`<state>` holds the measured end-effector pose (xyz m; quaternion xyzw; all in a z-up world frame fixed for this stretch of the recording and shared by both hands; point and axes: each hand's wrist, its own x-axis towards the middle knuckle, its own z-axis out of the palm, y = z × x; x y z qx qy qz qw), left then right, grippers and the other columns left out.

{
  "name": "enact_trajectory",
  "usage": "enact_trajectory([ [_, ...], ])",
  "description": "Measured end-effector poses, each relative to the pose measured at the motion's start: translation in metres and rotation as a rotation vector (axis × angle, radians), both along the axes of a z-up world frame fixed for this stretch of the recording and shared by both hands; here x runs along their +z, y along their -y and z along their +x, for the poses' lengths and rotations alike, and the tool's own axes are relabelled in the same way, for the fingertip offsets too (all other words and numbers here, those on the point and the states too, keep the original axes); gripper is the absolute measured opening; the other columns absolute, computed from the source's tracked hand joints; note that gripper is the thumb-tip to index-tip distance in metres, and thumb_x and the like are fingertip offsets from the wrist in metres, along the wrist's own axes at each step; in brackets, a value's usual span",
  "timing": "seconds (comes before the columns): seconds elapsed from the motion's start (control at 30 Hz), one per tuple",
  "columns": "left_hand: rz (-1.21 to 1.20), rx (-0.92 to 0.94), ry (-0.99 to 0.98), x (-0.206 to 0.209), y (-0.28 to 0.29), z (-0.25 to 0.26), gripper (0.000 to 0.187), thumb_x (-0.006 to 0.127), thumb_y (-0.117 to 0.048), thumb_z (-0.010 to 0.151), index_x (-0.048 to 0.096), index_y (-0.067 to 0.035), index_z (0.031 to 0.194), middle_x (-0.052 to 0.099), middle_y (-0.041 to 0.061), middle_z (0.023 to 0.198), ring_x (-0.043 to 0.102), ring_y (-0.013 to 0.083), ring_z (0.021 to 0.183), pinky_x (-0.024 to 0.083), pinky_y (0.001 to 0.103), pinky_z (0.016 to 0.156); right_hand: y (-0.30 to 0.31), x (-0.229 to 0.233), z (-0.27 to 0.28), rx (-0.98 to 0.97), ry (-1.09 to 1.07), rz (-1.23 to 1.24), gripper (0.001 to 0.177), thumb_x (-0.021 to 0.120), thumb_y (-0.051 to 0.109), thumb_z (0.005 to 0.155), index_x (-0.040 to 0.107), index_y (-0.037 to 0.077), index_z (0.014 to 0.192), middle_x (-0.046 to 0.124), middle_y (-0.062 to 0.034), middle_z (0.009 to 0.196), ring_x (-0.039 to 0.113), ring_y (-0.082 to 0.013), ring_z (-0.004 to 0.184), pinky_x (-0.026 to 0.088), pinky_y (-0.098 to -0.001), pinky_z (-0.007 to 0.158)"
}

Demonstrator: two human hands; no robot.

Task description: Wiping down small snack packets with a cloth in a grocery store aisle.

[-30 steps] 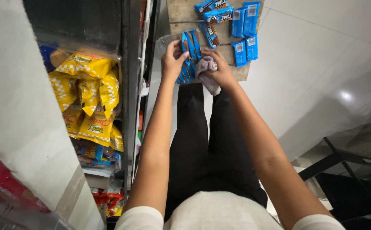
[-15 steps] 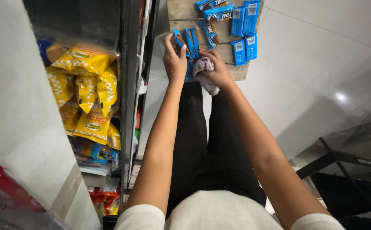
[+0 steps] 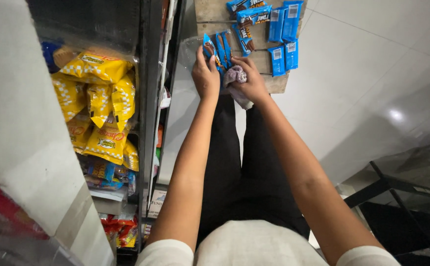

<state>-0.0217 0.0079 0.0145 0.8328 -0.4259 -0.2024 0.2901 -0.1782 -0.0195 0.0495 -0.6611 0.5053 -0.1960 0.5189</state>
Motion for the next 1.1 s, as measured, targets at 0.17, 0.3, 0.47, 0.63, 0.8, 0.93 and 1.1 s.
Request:
enact_trajectory([
  [0.17, -0.022, 0.031, 0.025, 0.016, 0.001, -0.008, 0.047, 0.064, -0.012, 0.094, 0.043, -0.004, 0.136, 0.072, 0.014, 0.099, 0.070, 0.0333, 0.079, 0.053, 0.044, 0.074, -0.005, -0.004, 0.000, 0.015, -0.029, -0.041, 0.080, 0.081, 0.006, 0.064, 0.058, 0.008, 0.141, 0.054, -0.0103, 0.142, 0.057, -0.0306, 0.128, 0.048, -0.0375, 0.106],
  [0.3, -0.084, -0.044, 0.043, 0.001, 0.006, -0.007, 0.042, 0.064, -0.013, 0.095, 0.046, -0.006, 0.132, 0.073, 0.018, 0.097, 0.070, 0.0370, 0.076, 0.051, 0.048, 0.069, -0.007, -0.019, -0.003, 0.012, 0.019, -0.024, 0.085, 0.080, -0.001, 0.060, 0.057, 0.007, 0.142, 0.053, -0.0111, 0.145, 0.053, -0.0311, 0.133, 0.044, -0.0370, 0.112],
  [0.47, 0.172, -0.062, 0.074, -0.011, 0.026, 0.002, 0.039, 0.069, -0.022, 0.092, 0.050, -0.019, 0.126, 0.075, 0.014, 0.088, 0.070, 0.0391, 0.072, 0.050, 0.054, 0.063, -0.004, -0.017, -0.004, 0.055, -0.038, -0.019, 0.086, 0.083, 0.004, 0.061, 0.056, 0.008, 0.143, 0.053, -0.0092, 0.145, 0.055, -0.0308, 0.131, 0.046, -0.0373, 0.109],
  [0.63, 0.155, -0.020, 0.099, -0.031, 0.014, 0.004, 0.050, 0.078, -0.027, 0.087, 0.052, -0.021, 0.129, 0.079, 0.006, 0.089, 0.075, 0.0282, 0.070, 0.055, 0.044, 0.063, 0.000, -0.016, -0.013, 0.042, 0.083, -0.047, 0.080, 0.082, 0.001, 0.061, 0.060, 0.004, 0.138, 0.056, -0.0134, 0.141, 0.056, -0.0329, 0.129, 0.045, -0.0393, 0.110],
  [0.8, 0.094, 0.042, 0.346, 0.007, 0.009, -0.023, 0.056, 0.084, -0.033, 0.081, 0.056, -0.022, 0.129, 0.062, 0.004, 0.122, 0.062, 0.0340, 0.107, 0.057, 0.050, 0.086, -0.007, -0.001, -0.042, -0.441, 0.146, 0.235, 0.053, 0.075, 0.008, 0.082, 0.066, 0.026, 0.131, 0.064, -0.0061, 0.131, 0.058, -0.0273, 0.129, 0.041, -0.0431, 0.113],
  [0.93, -0.223, -0.355, 0.477, -0.007, 0.026, -0.046, 0.034, 0.084, -0.019, 0.073, 0.066, -0.014, 0.102, 0.061, 0.008, 0.104, 0.059, 0.0340, 0.097, 0.053, 0.047, 0.082, 0.002, 0.011, -0.075, -0.702, 0.237, 0.182, 0.047, 0.067, 0.005, 0.080, 0.064, 0.020, 0.125, 0.065, -0.0075, 0.118, 0.060, -0.0222, 0.111, 0.045, -0.0390, 0.105],
  [1.1, -0.296, -0.909, 0.728, -0.081, 0.065, -0.054, 0.011, 0.056, -0.022, 0.099, 0.063, -0.021, 0.108, 0.061, 0.006, 0.114, 0.055, 0.0293, 0.115, 0.044, 0.050, 0.097, 0.017, 0.027, -0.105, -0.778, 0.331, 0.165, 0.050, 0.066, 0.005, 0.075, 0.061, 0.021, 0.123, 0.061, -0.0028, 0.109, 0.060, -0.0163, 0.101, 0.049, -0.0327, 0.094],
])
